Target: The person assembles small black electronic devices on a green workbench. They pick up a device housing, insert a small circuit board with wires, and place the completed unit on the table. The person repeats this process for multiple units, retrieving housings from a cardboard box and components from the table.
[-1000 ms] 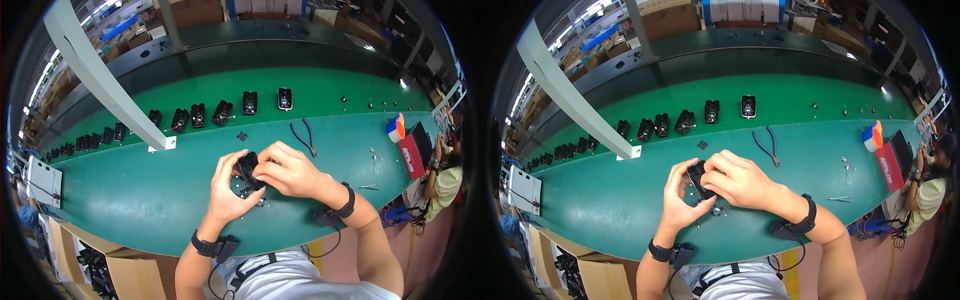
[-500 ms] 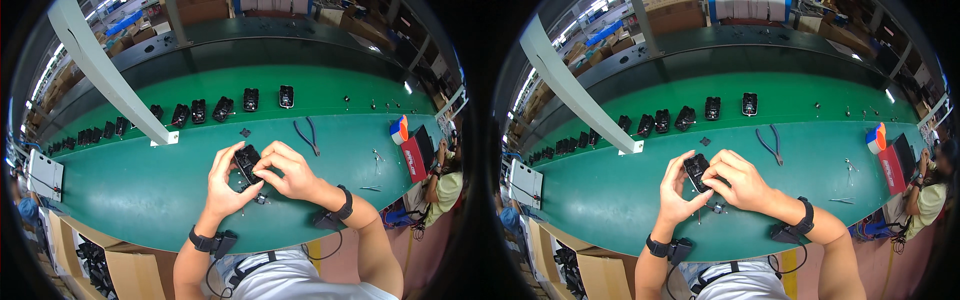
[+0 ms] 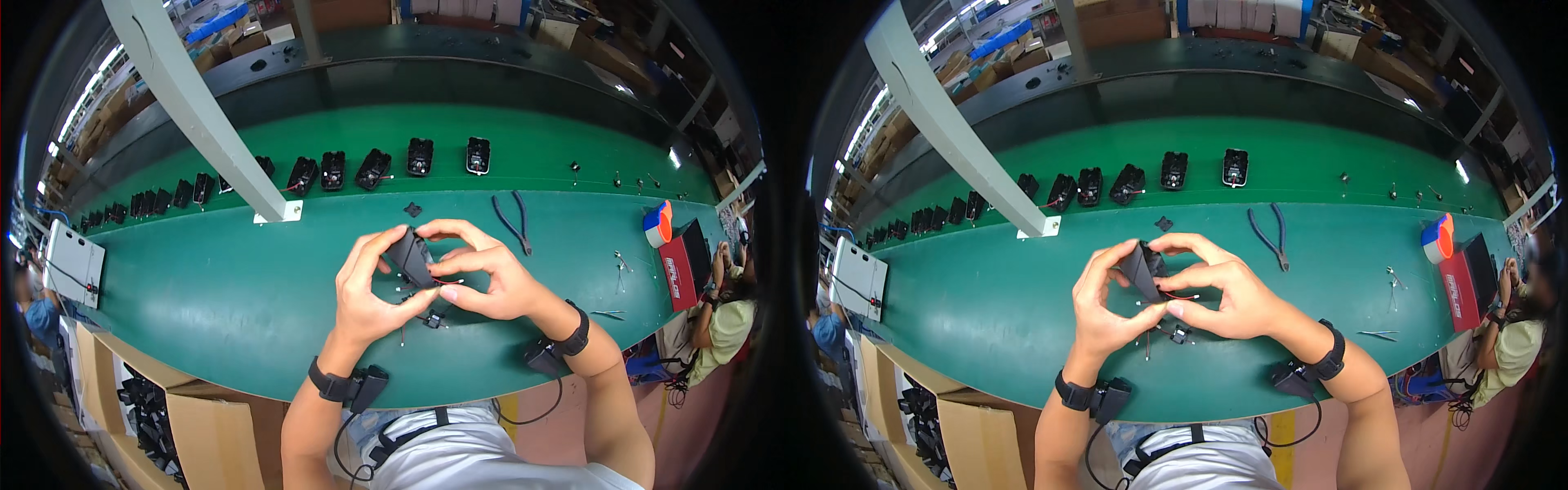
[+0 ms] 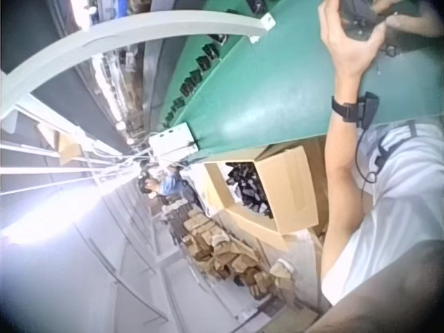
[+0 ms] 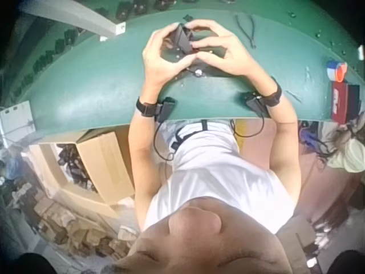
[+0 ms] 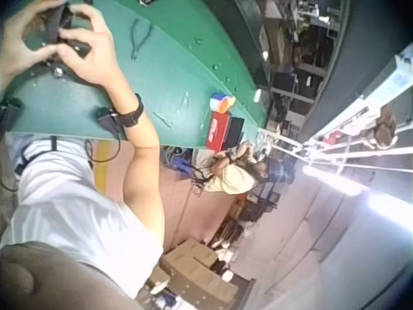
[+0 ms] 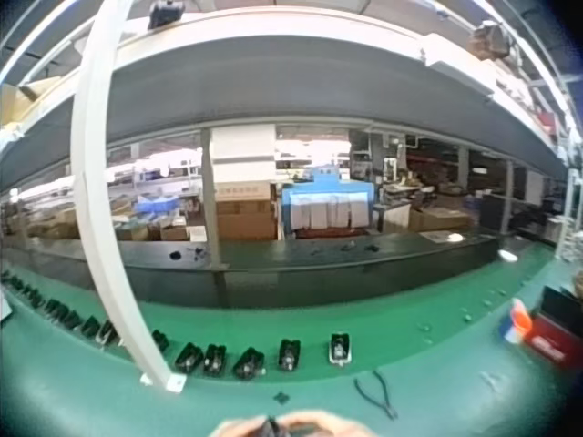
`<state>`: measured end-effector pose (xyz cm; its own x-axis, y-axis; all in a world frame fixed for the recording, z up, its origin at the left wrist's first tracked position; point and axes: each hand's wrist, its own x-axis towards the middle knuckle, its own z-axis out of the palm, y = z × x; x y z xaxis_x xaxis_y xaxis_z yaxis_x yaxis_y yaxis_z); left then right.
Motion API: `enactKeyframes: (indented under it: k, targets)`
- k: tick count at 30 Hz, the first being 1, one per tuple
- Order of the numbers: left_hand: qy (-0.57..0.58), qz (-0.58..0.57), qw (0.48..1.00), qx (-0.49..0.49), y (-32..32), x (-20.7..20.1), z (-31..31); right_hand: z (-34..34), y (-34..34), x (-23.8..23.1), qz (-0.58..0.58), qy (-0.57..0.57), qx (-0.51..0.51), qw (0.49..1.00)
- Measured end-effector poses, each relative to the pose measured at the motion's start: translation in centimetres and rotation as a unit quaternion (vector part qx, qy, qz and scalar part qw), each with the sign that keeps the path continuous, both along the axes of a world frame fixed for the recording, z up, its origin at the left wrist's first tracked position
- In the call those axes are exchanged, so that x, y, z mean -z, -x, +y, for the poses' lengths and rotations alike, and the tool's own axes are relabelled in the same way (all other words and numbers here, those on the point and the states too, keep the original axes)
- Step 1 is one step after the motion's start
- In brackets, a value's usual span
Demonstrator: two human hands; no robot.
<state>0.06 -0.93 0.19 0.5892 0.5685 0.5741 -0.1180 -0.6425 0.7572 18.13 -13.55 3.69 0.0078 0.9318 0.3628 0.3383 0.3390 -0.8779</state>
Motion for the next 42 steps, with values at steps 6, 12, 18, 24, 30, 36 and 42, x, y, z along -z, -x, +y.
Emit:
enactKeyframes:
  k: [6,12,18,24,30,36,42]
  targets:
    - [-0.076,-0.03,0.996,-0.041,0.3,-1.1,-1.5,0.6,0.6,3.3,0.405,0.125,-0.136,0.895]
    - [-0.075,-0.022,0.997,-0.011,-0.2,-1.0,-1.5,-0.2,0.6,2.9,0.427,0.148,-0.122,0.884]
    - [0.017,0.042,0.999,-0.008,0.4,-1.1,-1.4,1.4,-0.6,2.8,0.252,0.094,-0.014,0.963]
    - [0.119,0.026,0.993,-0.006,5.2,-5.0,0.3,3.3,-14.3,0.6,-0.309,0.052,0.353,0.882]
    - [0.004,0.144,0.949,-0.279,24.3,-9.0,4.5,4.3,-20.4,5.5,-0.394,0.131,0.301,0.859]
    - [0.008,0.402,0.763,-0.506,52.0,-2.5,11.3,3.8,-18.9,3.4,-0.436,0.064,0.272,0.856]
    - [0.223,0.439,0.696,-0.522,62.9,4.8,11.7,-0.1,-23.8,4.5,-0.417,0.125,0.454,0.777]
